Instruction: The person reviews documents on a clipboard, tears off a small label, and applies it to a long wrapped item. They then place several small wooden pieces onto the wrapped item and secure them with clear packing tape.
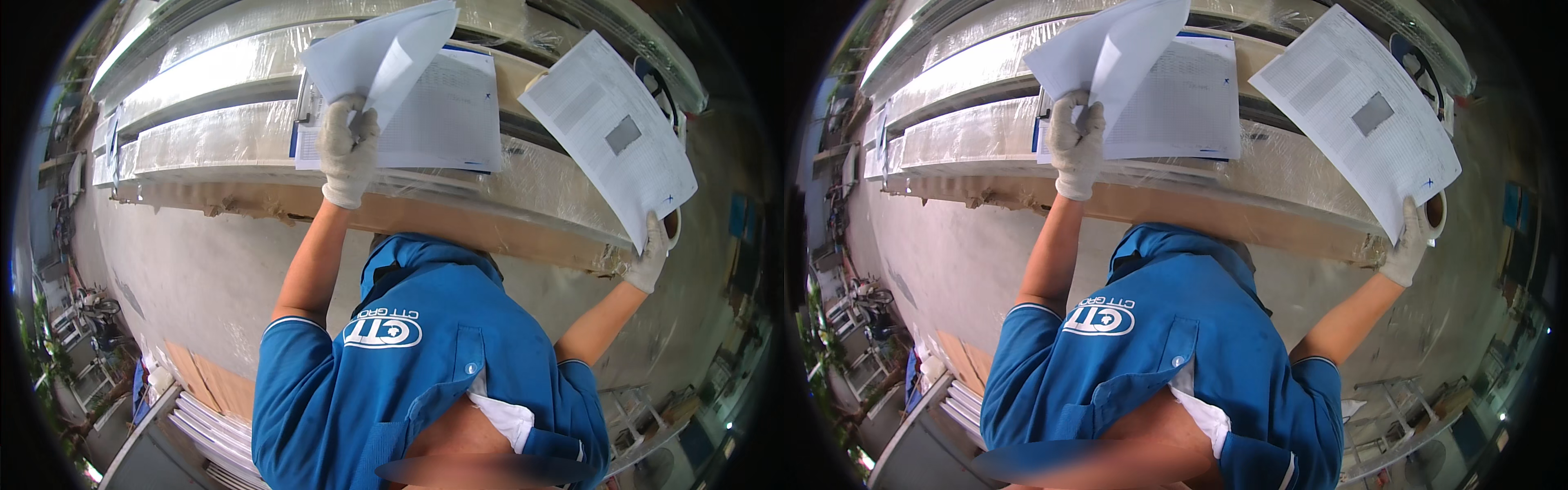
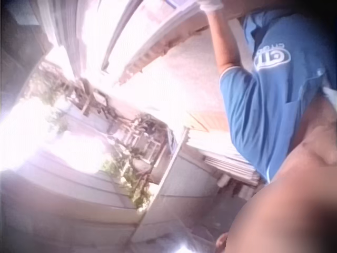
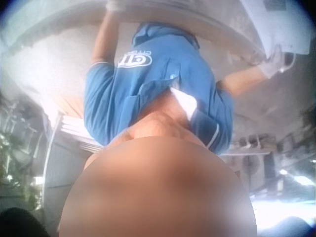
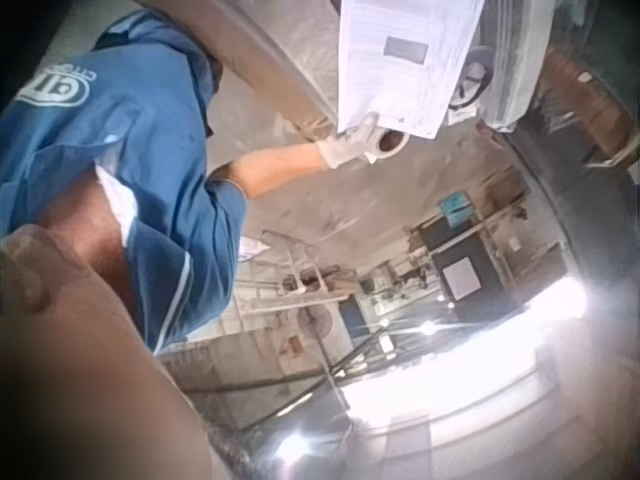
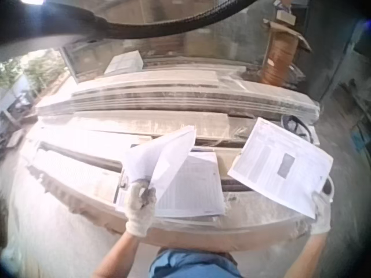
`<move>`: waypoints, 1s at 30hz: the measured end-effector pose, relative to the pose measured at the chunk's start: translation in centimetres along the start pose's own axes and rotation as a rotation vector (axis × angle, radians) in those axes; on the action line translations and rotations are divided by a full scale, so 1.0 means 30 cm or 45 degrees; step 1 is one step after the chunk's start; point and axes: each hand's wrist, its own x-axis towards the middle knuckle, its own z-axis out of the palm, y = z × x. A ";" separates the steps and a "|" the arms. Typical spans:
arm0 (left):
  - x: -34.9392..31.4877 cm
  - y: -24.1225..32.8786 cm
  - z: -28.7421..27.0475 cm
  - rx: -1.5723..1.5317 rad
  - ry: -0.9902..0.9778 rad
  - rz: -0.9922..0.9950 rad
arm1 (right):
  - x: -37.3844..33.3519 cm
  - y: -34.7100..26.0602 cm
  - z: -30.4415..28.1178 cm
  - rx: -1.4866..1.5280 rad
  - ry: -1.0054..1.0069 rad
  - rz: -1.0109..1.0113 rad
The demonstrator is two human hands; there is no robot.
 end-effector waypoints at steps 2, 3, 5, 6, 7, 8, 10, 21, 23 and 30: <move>0.005 -0.007 -0.001 -0.125 -0.010 -0.044 | -0.033 0.016 -0.043 -0.079 0.047 0.026; 0.016 -0.012 0.001 -0.015 0.059 0.120 | -0.047 0.023 -0.066 -0.113 0.062 0.106; 0.038 -0.017 0.004 0.015 0.167 0.365 | -0.075 0.044 -0.104 -0.157 0.087 0.188; 0.042 -0.015 0.001 0.040 0.145 0.388 | -0.087 0.054 -0.123 -0.167 0.100 0.187; 0.045 -0.012 0.001 0.128 0.083 0.363 | -0.093 0.066 -0.135 -0.250 0.162 0.213; 0.039 -0.005 -0.021 0.168 -0.071 0.266 | -0.100 0.077 -0.148 -0.123 0.152 0.251; 0.029 0.011 -0.033 0.231 -0.259 0.222 | -0.107 0.099 -0.164 -0.018 0.212 0.351; 0.003 0.074 0.016 0.662 -0.956 0.455 | -0.208 0.177 -0.242 0.011 0.175 0.380; 0.008 0.075 0.017 0.716 -1.012 0.483 | -0.226 0.197 -0.251 0.047 0.186 0.381; 0.022 0.065 0.032 0.756 -1.117 0.594 | -0.262 0.264 -0.294 0.098 0.260 0.461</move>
